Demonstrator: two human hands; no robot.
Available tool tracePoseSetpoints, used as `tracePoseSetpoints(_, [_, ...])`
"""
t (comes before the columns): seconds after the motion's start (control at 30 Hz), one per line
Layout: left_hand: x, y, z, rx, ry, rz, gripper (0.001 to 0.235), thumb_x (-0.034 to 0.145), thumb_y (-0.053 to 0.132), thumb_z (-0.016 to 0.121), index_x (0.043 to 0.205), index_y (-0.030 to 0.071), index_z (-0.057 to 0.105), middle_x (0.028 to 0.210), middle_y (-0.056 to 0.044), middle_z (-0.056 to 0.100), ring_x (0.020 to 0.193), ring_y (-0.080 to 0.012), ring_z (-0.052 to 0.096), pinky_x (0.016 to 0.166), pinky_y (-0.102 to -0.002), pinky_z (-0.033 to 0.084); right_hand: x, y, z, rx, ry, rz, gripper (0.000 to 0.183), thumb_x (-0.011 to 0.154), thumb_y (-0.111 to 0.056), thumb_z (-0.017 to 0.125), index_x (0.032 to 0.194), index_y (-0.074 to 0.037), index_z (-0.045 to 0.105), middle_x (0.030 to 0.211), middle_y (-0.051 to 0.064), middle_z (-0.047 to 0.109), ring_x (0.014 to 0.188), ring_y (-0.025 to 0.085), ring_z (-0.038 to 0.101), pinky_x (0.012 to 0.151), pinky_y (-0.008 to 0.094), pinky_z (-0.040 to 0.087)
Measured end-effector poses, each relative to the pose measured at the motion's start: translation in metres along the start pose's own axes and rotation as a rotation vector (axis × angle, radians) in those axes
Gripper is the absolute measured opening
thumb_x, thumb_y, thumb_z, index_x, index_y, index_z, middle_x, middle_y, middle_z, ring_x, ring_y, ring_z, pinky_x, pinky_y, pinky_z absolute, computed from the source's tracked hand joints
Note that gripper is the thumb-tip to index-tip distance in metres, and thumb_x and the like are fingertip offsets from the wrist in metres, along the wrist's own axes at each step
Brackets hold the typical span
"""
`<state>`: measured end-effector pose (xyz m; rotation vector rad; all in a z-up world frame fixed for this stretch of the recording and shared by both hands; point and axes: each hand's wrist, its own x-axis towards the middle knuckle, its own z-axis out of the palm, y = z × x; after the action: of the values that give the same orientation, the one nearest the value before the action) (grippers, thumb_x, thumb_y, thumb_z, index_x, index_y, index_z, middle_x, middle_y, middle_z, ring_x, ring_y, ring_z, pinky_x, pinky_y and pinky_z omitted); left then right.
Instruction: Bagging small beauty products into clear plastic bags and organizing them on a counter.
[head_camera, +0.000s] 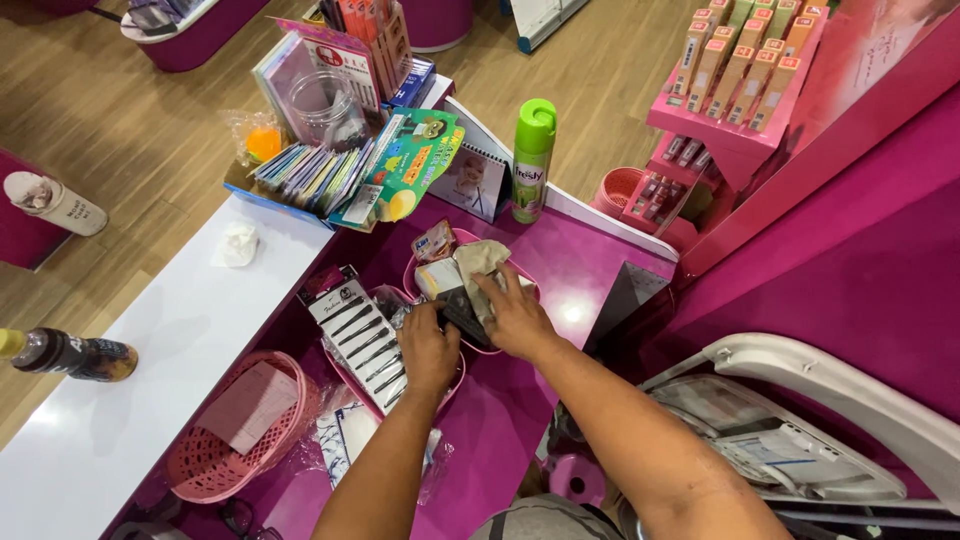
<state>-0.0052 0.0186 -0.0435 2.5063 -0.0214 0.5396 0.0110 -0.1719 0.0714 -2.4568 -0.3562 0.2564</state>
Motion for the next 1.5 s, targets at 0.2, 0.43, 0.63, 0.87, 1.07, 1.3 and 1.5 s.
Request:
tracePoseSetpoints(0.2, [0.001,0.0,-0.005,-0.059,0.034,0.0,0.041,0.074,0.013,0.071,0.113,0.019,0.062,0.104,-0.002,0.066,0.103,-0.0298,0.065,0.083,-0.047,0.052,0.013,0.04,0.026,0.031,0.036,0.066,0.07,0.086,-0.012,0.062,0.151,-0.028,0.04,0.145,0.018,0.038,0.113,0.055,0.064,0.099,0.061,0.055])
tracePoseSetpoints(0.43, [0.003,0.01,-0.017,-0.187,0.129,0.019,0.039,0.076,0.005,0.068,0.114,0.007,0.062,0.1,-0.015,0.066,0.1,-0.0407,0.066,0.086,-0.051,0.052,0.001,0.025,0.012,0.121,0.111,0.108,0.066,0.087,-0.006,0.058,0.149,-0.022,0.043,0.138,0.02,0.042,0.114,0.055,0.064,0.094,0.061,0.057])
tracePoseSetpoints(0.63, [0.01,0.008,-0.011,-0.169,0.161,0.027,0.037,0.077,0.005,0.071,0.113,0.008,0.064,0.102,-0.014,0.067,0.098,-0.0399,0.066,0.091,-0.049,0.052,0.001,0.03,0.027,-0.144,0.354,-0.149,0.064,0.076,-0.013,0.063,0.139,-0.015,0.053,0.127,0.017,0.052,0.112,0.044,0.06,0.091,0.057,0.048])
tracePoseSetpoints(0.87, [0.017,0.023,-0.011,-0.069,0.183,-0.085,0.036,0.076,0.018,0.074,0.111,0.015,0.067,0.101,-0.007,0.071,0.095,-0.0346,0.068,0.087,-0.05,0.053,-0.001,0.012,0.043,-0.228,0.302,-0.382,0.064,0.08,-0.043,0.07,0.135,-0.013,0.058,0.124,0.013,0.06,0.111,0.035,0.061,0.09,0.048,0.042])
tracePoseSetpoints(1.07, [0.02,0.035,-0.017,-0.021,0.08,-0.201,0.034,0.079,0.035,0.075,0.111,0.025,0.067,0.105,0.005,0.069,0.102,-0.0244,0.067,0.092,-0.049,0.049,0.006,0.022,0.049,-0.217,0.232,-0.338,0.07,0.073,-0.034,0.077,0.135,-0.008,0.055,0.114,0.016,0.06,0.104,0.039,0.063,0.086,0.052,0.045])
tracePoseSetpoints(1.3, [0.037,0.049,-0.05,-0.402,-0.085,-0.342,0.028,0.094,0.031,0.07,0.117,0.015,0.069,0.103,-0.008,0.075,0.102,-0.0311,0.072,0.087,-0.046,0.055,0.009,0.024,0.028,0.251,0.002,0.063,0.065,0.074,-0.03,0.08,0.133,-0.012,0.059,0.115,0.016,0.07,0.113,0.037,0.068,0.095,0.046,0.054])
tracePoseSetpoints(1.5, [0.041,0.041,-0.062,-0.542,-0.027,-0.483,0.026,0.096,0.027,0.067,0.117,0.012,0.07,0.101,-0.012,0.075,0.096,-0.0286,0.074,0.082,-0.042,0.057,0.025,0.036,0.021,0.602,0.099,0.226,0.072,0.067,-0.025,0.09,0.133,-0.015,0.063,0.1,0.012,0.073,0.091,0.023,0.07,0.074,0.033,0.052])
